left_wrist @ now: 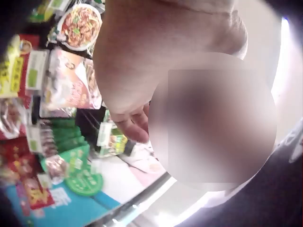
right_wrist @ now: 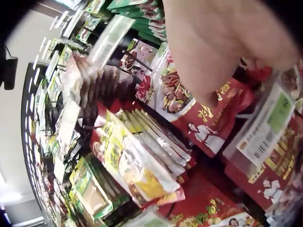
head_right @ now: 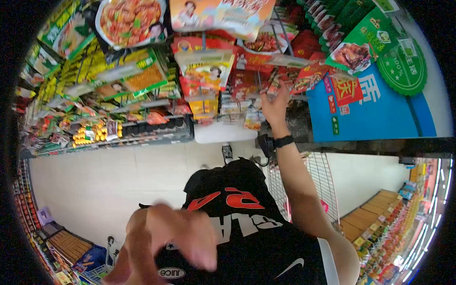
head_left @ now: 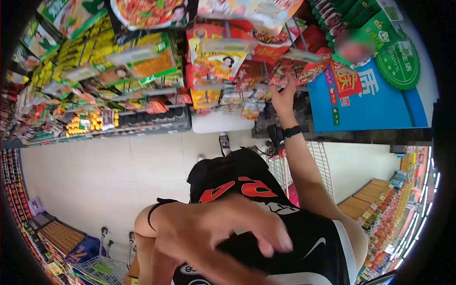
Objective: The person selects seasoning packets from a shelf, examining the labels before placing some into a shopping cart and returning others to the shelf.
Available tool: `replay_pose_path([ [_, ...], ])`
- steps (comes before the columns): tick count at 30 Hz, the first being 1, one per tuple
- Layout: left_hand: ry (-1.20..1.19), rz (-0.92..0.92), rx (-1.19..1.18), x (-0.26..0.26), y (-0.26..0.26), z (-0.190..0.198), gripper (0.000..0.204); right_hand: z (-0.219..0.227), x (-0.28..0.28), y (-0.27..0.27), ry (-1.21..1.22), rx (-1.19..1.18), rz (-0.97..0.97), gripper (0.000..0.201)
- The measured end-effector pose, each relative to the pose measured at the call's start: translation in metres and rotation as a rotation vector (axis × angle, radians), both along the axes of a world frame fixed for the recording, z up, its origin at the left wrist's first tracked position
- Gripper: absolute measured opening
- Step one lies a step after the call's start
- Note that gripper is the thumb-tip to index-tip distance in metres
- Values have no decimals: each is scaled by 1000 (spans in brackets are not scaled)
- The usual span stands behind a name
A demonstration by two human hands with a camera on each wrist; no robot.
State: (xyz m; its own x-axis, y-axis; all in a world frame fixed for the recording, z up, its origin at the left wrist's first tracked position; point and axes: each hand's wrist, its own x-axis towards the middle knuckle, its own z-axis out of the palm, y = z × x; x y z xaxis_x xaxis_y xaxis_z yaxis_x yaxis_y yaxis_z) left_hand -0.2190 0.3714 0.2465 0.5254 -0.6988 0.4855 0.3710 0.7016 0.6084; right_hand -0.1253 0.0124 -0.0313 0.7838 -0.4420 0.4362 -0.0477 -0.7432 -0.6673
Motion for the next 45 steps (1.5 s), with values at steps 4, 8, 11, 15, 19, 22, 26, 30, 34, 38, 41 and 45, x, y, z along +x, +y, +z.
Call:
replay_pose_path([
  [4, 199, 273, -615, -55, -16, 12, 75, 17, -85, 30, 12, -119, 27, 61],
  [8, 74, 11, -814, -35, -27, -7, 76, 20, -157, 34, 144, 68, 34, 58],
  [11, 85, -89, -736, -44, -33, -12, 73, 33, -201, 36, 215, 170, -14, 47],
  [15, 86, -190, -654, -60, -47, -9, 68, 24, -257, 26, 217, 220, -86, 37],
  [19, 66, -216, -574, -66, -62, -2, 64, -22, -301, 11, 260, 348, -151, 32],
  [22, 26, -221, -502, -78, -80, -4, 61, -61, -324, -6, 277, 473, -273, 32],
  [26, -94, -259, -282, -83, -109, -13, 57, -87, -342, -32, 253, 569, -193, 33],
  [30, -424, -234, 162, -93, -149, -32, 28, -115, -353, -61, 382, 535, -144, 27],
  [34, -765, -39, 249, -98, -196, -26, 23, -131, -360, -100, 611, 562, -186, 40],
  [38, -941, 427, 406, -104, -273, -16, 43, -197, -358, -147, 619, 610, -323, 40],
  [41, -1289, 665, 317, -85, -351, 0, 56, -233, -358, -178, 590, 646, -498, 45],
  [45, -1486, 1100, 180, -83, -460, 8, 97, -234, -368, -208, 745, 655, -570, 65],
])
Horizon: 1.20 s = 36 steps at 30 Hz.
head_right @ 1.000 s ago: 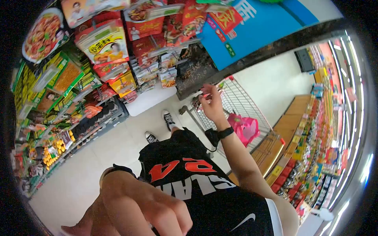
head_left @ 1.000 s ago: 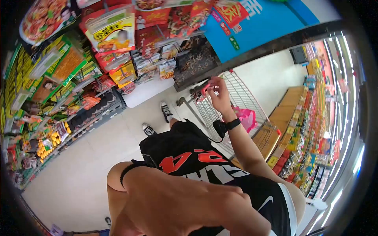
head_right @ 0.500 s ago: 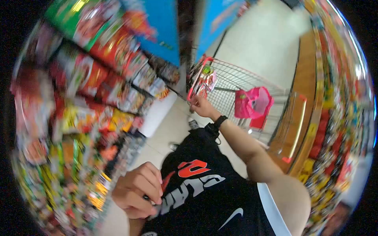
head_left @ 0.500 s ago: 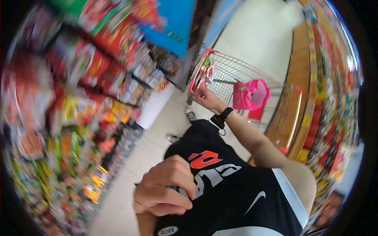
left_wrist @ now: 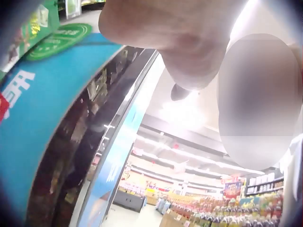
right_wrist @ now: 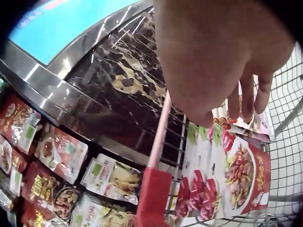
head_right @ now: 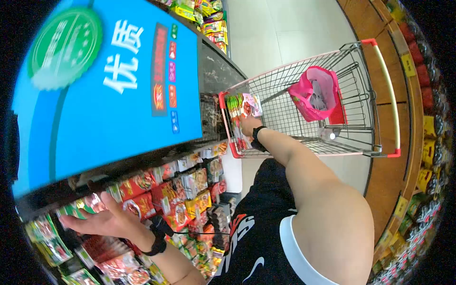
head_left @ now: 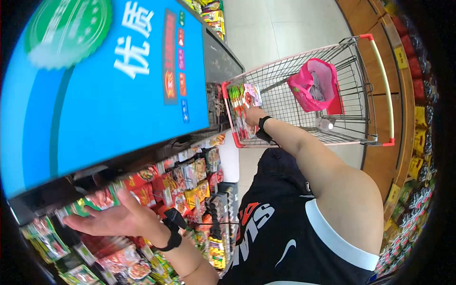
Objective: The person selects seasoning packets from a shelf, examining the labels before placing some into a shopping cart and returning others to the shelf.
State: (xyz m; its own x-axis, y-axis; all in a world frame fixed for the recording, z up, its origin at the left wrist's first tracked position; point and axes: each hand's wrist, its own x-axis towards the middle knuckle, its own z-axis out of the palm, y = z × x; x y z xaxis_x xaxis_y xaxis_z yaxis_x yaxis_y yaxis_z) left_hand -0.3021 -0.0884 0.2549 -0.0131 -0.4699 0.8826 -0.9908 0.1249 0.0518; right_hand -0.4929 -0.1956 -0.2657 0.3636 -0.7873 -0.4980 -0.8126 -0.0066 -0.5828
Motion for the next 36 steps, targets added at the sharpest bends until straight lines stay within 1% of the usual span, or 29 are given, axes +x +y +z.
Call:
replay_pose_path([
  [1, -15, 82, 21, -4, -18, -3, 108, -10, 2, -7, 85, 4, 52, 66],
  [2, -263, 319, -40, -4, -37, -5, 112, -20, 4, -14, 98, 8, 39, 64],
  [4, -198, 378, -157, -6, -58, -13, 115, -20, 8, -21, 133, 17, 25, 60],
  [5, 126, -152, -257, -5, -76, -21, 106, -23, 14, -22, 208, -72, 20, 58],
  [6, 166, -271, -257, -11, -83, -20, 98, -23, 18, -30, 193, -55, -5, 59],
  [8, 9, -158, -243, 9, -71, -19, 90, -17, 15, -37, 170, -6, -26, 61],
  [9, -72, -102, -227, 14, -64, -18, 86, -23, 13, -43, 163, 59, 13, 64],
  [10, -157, -57, -197, 5, -65, -12, 84, -28, 18, -48, 152, 114, 52, 66],
  [11, -238, -23, -186, 2, -70, -10, 81, -47, 28, -42, 209, -24, -52, 66],
  [12, -224, -40, -190, 5, -74, -13, 81, -50, 29, -43, 178, -13, -75, 63],
  [14, -196, -71, -185, 15, -72, -16, 81, -31, 29, -54, 143, 136, -94, 58],
  [15, -179, -87, -183, 20, -69, -18, 81, -43, 36, -55, 157, 109, -91, 55],
  [17, -147, -113, -180, 29, -61, -22, 81, -94, 45, -57, 185, 50, -80, 49],
  [19, -132, -20, -174, 21, -60, -19, 83, -110, 39, -67, 184, 216, -126, 57],
  [20, -164, 15, -195, 12, -66, -20, 85, -114, 41, -71, 175, 294, -140, 62],
  [21, -194, 50, -216, 3, -73, -19, 87, -92, 27, -73, 40, 281, -215, 63],
  [22, -239, 125, -217, 1, -73, -16, 88, -100, 23, -74, 35, 183, -145, 53],
  [23, -280, 245, -181, -1, -67, -15, 89, -124, 15, -75, -5, 52, 34, 50],
  [24, -325, 420, -127, -2, -54, -10, 91, -135, 13, -77, -59, 82, -84, 48],
  [25, -359, 531, -78, -5, -49, -10, 93, -137, 5, -71, -106, -120, -88, 56],
  [26, -359, 584, -40, -4, -46, -11, 96, -132, -4, -73, -124, -103, -128, 54],
  [28, -197, 343, -86, 3, -50, -16, 81, -144, -28, -71, -150, 18, -306, 55],
  [29, -122, 221, -112, 7, -53, -20, 74, -168, -40, -71, -184, 52, -404, 57],
  [30, -47, 166, -114, 3, -55, -22, 75, -151, -37, -68, -246, 31, -501, 60],
  [31, 28, 111, -120, 0, -56, -25, 76, -129, -47, -59, -213, 21, -453, 49],
  [32, 41, 60, -117, 0, -51, -24, 78, -67, -52, -49, -181, 10, -406, 43],
  [33, 54, 8, -113, 1, -47, -22, 80, -34, -51, -34, -193, -103, -420, 40],
  [34, 68, -52, -98, 4, -40, -22, 85, -2, -50, -20, -198, -217, -432, 41],
  [36, 112, -206, -46, 12, -26, -22, 97, 33, -52, 9, -333, -424, -424, 39],
])
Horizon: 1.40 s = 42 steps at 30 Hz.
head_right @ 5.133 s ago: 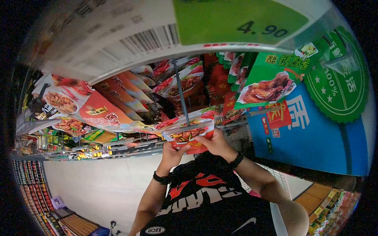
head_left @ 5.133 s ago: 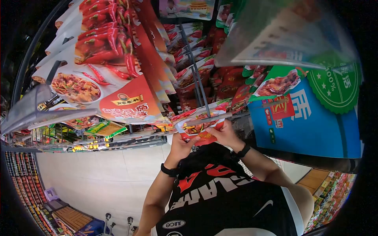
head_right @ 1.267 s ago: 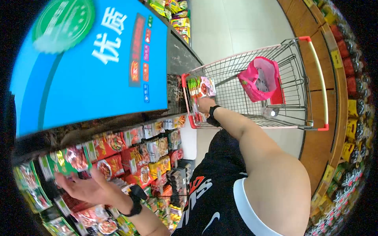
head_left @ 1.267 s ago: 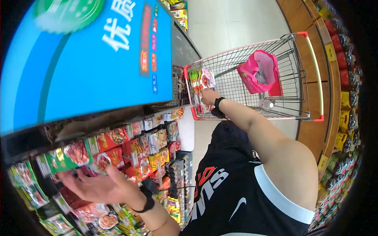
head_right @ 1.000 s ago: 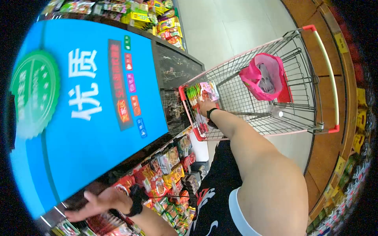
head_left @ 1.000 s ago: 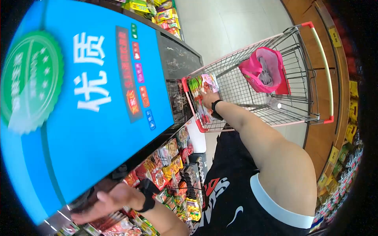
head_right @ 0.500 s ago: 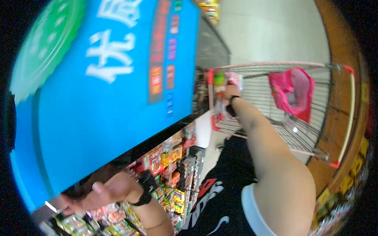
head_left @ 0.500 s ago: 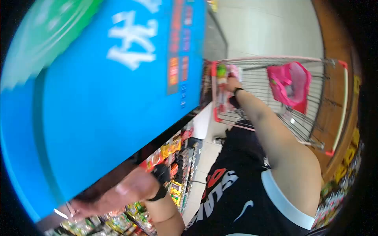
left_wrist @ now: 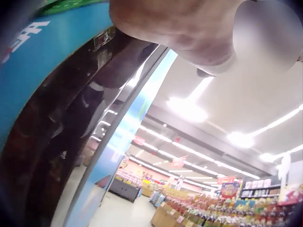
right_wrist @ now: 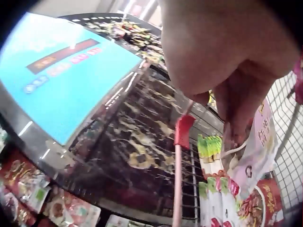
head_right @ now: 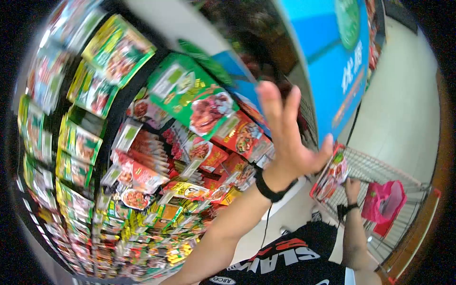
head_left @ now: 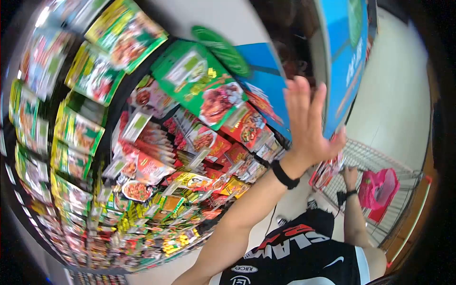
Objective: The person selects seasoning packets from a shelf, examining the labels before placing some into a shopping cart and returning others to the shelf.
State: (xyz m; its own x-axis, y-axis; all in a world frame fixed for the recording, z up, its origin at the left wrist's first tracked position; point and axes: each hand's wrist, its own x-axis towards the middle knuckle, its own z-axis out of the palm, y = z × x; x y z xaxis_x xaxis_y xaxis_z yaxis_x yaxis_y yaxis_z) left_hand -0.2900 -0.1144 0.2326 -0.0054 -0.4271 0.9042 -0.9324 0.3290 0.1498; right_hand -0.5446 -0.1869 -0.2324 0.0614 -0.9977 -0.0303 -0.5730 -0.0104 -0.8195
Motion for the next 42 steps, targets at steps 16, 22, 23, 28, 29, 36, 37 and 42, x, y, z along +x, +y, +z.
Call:
replay_pose_path([
  [16, 793, -191, 1139, 23, 300, -266, 84, 268, 125, 246, -791, 576, 718, 33],
  [22, 1256, -264, 784, 70, 329, -266, 29, 338, 187, 250, -838, 382, 1108, 46],
  [23, 1366, -301, 782, 79, 341, -247, 29, 338, 192, 242, -629, 163, 1170, 45],
  [28, 1583, -372, 381, 89, 379, -187, 26, 335, 226, 261, -410, -83, 993, 43],
  [29, 1599, -366, 290, 88, 383, -184, 28, 309, 228, 263, -489, 164, 1057, 45],
  [36, 1429, -191, 449, 92, 400, -177, 23, 309, 229, 299, -330, 316, 1222, 30],
  [37, 1423, -187, 458, 91, 402, -175, 23, 314, 227, 300, -316, 313, 1223, 29],
  [42, 1350, -189, 643, 94, 410, -177, 36, 314, 219, 306, -363, 336, 1171, 31],
])
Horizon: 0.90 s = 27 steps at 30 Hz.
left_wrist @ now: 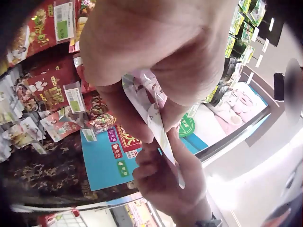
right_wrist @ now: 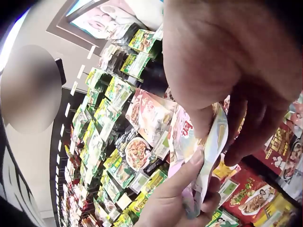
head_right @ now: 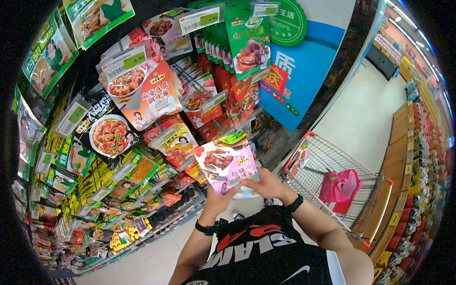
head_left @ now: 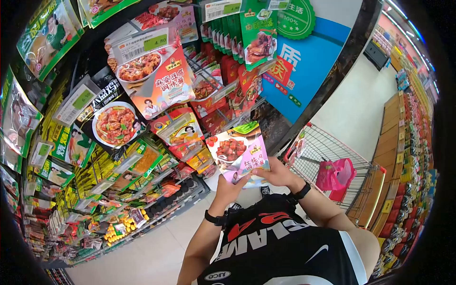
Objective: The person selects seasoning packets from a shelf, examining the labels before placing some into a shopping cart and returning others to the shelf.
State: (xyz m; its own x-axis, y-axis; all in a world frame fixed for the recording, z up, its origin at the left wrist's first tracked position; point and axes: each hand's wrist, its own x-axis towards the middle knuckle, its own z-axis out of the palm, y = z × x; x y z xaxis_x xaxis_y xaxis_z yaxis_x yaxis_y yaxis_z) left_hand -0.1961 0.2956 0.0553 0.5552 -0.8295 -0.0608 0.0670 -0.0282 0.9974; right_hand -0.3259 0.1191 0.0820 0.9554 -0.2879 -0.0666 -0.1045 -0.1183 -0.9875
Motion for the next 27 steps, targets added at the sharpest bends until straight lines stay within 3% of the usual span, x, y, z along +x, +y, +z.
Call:
replay_pose_path([
  [5, -255, -6, 29, -9, 4, 2, 32, 11, -12, 8, -84, 267, -112, 29],
  [8, -419, 17, -40, -16, 6, 11, 28, 9, -16, 9, 15, 376, -201, 24],
  [9, -467, -59, -15, -16, 8, 16, 32, 8, -14, 11, -26, 361, -240, 21],
  [12, -367, 77, -240, -21, 5, 19, 49, 11, -6, 8, -114, 376, -315, 22],
  [13, -251, -41, -199, -16, 8, 6, 58, 15, 0, 2, -176, 427, -314, 25],
  [16, -54, -38, -242, -11, 18, 6, 53, 45, 19, -21, -230, 494, -349, 29],
  [21, -42, 12, -146, -2, 37, -11, 40, 96, 71, -53, -310, 350, -289, 37],
  [24, 32, 75, -66, -2, 42, -35, 26, 108, 114, -78, -362, 145, -352, 37],
  [26, -175, 166, -29, 3, 43, -31, 17, 120, 144, -91, -451, 149, -357, 33],
  [27, -164, 169, -12, 7, 45, -37, 18, 128, 155, -99, -435, 95, -351, 31],
])
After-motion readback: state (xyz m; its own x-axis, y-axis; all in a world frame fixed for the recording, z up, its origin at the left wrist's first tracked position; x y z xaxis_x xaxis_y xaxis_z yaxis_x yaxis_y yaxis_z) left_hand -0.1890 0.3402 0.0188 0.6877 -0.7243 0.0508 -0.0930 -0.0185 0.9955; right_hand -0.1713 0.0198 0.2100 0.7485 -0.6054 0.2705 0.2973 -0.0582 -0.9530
